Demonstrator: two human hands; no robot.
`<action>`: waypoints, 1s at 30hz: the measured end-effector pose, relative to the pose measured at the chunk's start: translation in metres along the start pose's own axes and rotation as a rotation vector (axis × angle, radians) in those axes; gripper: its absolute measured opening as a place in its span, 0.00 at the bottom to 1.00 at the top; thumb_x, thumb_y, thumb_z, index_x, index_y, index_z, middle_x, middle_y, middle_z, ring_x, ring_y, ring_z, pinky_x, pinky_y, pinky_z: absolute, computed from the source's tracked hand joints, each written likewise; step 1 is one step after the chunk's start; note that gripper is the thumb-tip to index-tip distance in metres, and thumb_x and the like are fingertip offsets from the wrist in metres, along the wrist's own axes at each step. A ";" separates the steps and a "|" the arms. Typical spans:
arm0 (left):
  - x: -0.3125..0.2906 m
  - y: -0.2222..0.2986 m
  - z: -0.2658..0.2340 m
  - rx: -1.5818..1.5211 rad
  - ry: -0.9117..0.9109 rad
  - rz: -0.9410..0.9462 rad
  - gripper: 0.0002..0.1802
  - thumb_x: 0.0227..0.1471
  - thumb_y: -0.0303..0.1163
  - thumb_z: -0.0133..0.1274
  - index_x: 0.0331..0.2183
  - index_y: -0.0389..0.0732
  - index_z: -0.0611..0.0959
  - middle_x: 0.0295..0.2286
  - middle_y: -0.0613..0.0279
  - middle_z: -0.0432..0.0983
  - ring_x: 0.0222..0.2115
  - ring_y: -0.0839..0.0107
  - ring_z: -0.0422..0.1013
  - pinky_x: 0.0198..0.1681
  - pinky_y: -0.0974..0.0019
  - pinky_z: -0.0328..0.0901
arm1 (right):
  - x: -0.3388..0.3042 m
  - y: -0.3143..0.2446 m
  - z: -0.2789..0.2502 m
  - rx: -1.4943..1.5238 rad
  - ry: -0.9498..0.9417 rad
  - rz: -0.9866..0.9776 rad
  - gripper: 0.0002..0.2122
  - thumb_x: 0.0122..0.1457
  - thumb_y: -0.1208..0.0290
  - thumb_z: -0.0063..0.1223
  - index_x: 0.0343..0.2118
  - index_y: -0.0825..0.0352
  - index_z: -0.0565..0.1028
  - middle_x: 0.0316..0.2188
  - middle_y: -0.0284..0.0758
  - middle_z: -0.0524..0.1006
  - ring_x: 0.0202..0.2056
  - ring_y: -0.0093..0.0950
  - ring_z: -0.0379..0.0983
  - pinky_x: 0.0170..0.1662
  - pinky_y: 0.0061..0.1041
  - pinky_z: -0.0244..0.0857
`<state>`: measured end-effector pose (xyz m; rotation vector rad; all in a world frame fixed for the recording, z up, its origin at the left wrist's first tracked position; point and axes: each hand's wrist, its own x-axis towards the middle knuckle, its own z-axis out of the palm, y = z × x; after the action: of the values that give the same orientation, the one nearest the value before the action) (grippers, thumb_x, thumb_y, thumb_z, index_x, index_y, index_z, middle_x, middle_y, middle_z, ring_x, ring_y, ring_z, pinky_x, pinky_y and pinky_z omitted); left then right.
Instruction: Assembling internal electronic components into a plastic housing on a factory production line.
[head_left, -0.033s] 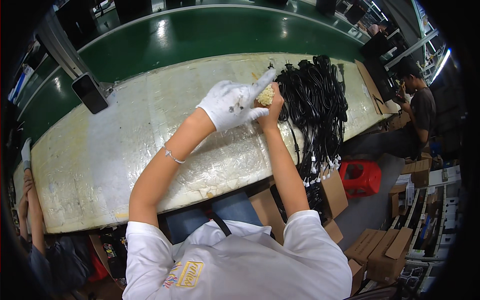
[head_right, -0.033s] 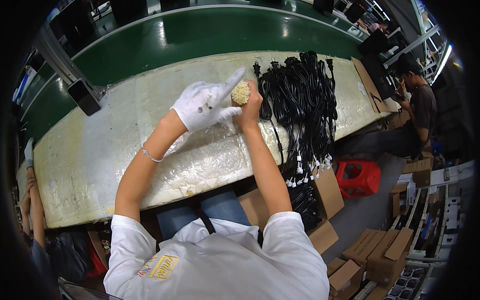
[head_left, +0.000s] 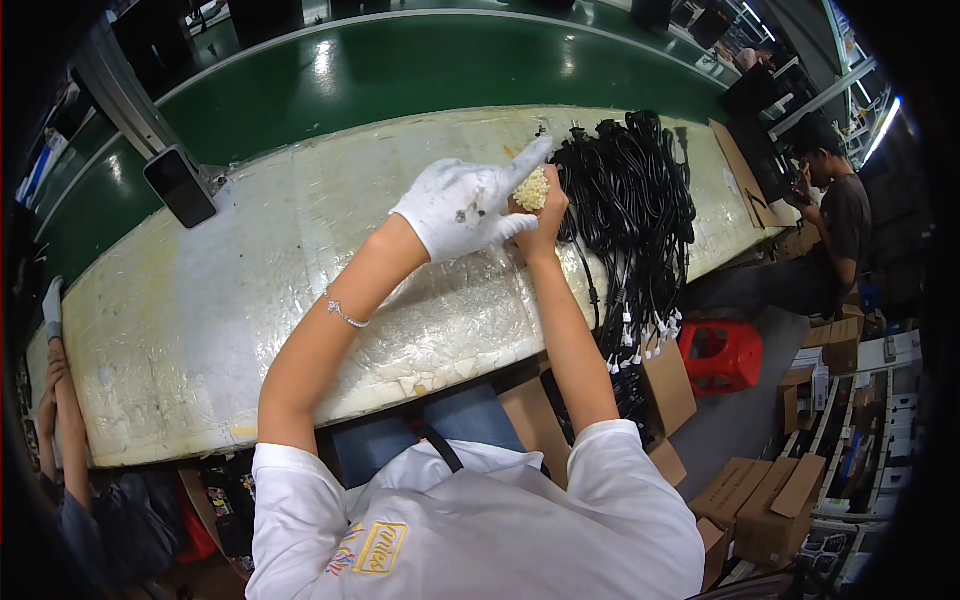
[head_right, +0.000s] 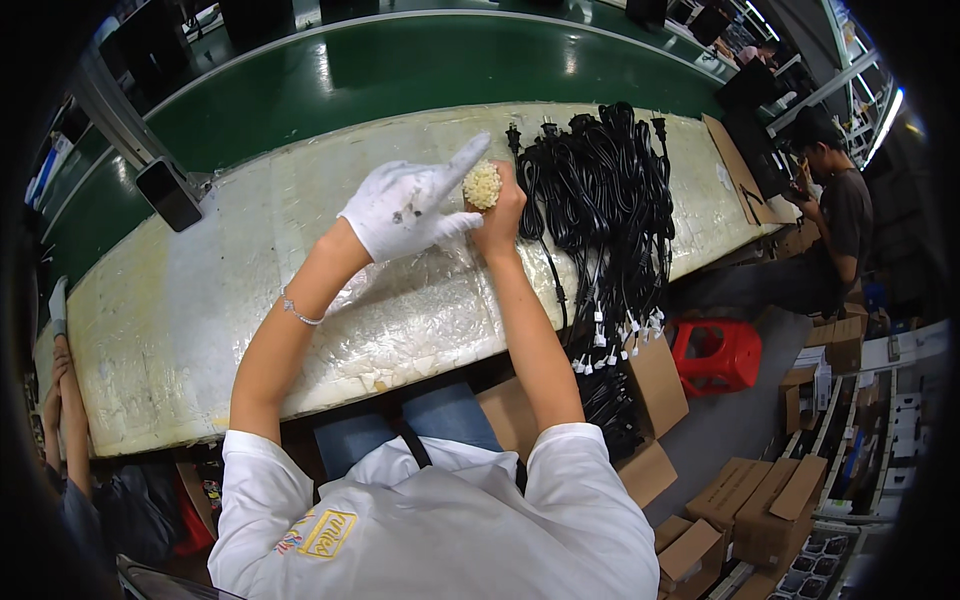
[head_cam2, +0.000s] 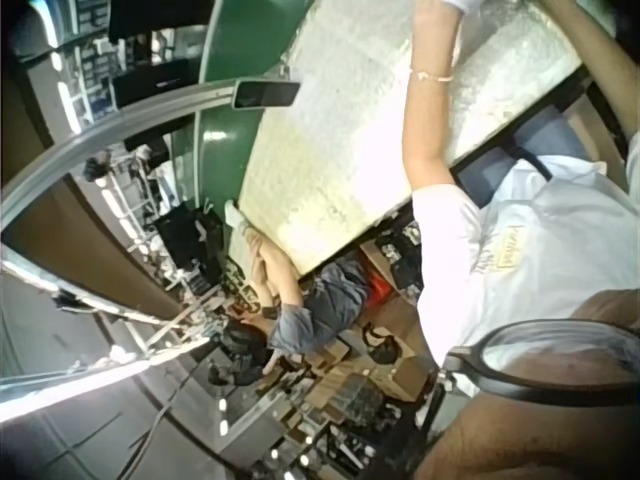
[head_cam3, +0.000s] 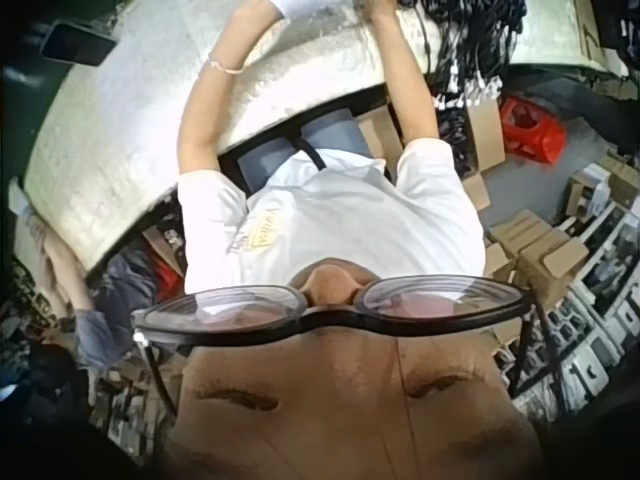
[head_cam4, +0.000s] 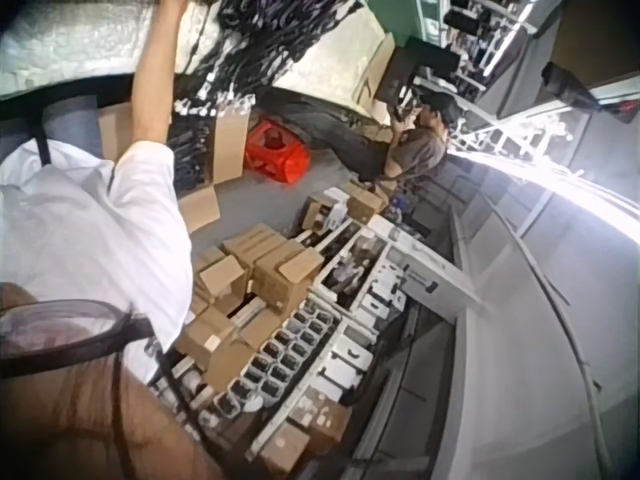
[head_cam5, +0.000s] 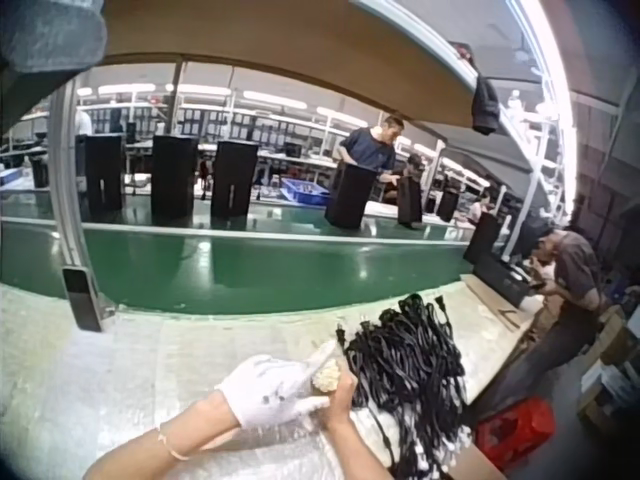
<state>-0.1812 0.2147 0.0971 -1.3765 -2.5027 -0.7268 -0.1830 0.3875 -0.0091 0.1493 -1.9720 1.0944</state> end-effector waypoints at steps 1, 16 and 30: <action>0.001 0.005 -0.009 -0.024 -0.118 -0.050 0.45 0.54 0.53 0.51 0.65 0.49 0.49 0.30 0.51 0.79 0.31 0.52 0.76 0.41 0.57 0.69 | 0.000 -0.001 0.000 -0.003 0.000 -0.002 0.11 0.51 0.74 0.63 0.33 0.69 0.70 0.22 0.41 0.75 0.24 0.35 0.74 0.28 0.30 0.66; -0.005 0.000 0.014 -0.024 -0.260 -0.130 0.49 0.53 0.50 0.51 0.65 0.49 0.42 0.33 0.44 0.79 0.35 0.44 0.75 0.43 0.52 0.68 | 0.001 0.001 0.005 -0.077 0.023 0.010 0.14 0.51 0.69 0.65 0.29 0.69 0.70 0.19 0.41 0.73 0.19 0.31 0.71 0.25 0.29 0.65; -0.001 -0.002 0.002 -0.058 -0.241 -0.184 0.48 0.54 0.48 0.51 0.65 0.50 0.42 0.37 0.43 0.78 0.37 0.44 0.75 0.44 0.53 0.68 | 0.001 0.001 -0.004 -0.057 -0.020 0.004 0.12 0.47 0.76 0.61 0.34 0.69 0.71 0.24 0.42 0.76 0.27 0.42 0.76 0.32 0.33 0.68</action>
<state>-0.1821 0.2144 0.0950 -1.3368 -2.8467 -0.7107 -0.1814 0.3912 -0.0082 0.1264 -2.0194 1.0418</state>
